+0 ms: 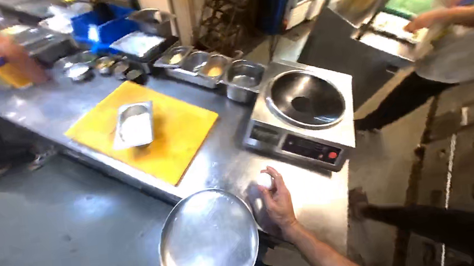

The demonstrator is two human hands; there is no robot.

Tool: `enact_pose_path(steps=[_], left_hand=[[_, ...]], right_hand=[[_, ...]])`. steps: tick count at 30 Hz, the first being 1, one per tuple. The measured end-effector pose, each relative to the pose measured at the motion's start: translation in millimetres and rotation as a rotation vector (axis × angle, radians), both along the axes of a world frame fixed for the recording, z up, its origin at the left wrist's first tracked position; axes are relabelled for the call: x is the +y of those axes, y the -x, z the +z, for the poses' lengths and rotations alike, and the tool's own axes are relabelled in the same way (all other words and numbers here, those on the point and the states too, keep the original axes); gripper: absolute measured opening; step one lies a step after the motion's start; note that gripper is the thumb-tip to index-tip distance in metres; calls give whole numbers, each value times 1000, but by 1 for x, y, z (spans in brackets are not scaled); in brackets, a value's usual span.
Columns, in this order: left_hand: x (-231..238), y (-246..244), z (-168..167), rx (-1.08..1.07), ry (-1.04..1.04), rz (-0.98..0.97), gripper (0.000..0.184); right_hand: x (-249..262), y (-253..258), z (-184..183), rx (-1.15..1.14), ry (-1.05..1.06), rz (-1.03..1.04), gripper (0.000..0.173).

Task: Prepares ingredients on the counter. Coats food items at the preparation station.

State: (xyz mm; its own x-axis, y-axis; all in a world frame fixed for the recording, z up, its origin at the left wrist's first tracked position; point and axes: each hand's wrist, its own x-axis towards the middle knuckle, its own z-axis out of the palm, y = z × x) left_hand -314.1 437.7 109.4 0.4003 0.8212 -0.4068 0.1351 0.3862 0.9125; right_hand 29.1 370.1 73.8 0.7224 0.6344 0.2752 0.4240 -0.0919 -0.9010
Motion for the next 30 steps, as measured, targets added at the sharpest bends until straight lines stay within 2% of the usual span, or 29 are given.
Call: enact_pose_path(steps=[3,7,10,14,18,22,27,30], left_hand=[[28,-68,-1,-36,54,-150,24],[42,-123,-5,40,133,-302,25],[50,-136,1,194,87,-502,25],[79,-138,14,447,-6,-881,28],[105,-130,31,484,-100,-1084,28],[120,-133,47,448,-135,-1114,27],[117,-153,55,349,-222,-1033,27],[108,-175,63,277,-265,-1020,29]], right_hand=[[-65,-16,21,179,-77,-228,49],[-152,-56,22,36,67,-602,58],[-186,-74,11,-57,194,-724,50],[-186,-77,2,-143,355,-723,44],[-189,-85,-1,-168,326,-760,43],[-192,-88,-4,-115,330,-685,42],[-194,-93,-6,-38,306,-619,43],[-191,-92,11,114,116,-635,50]])
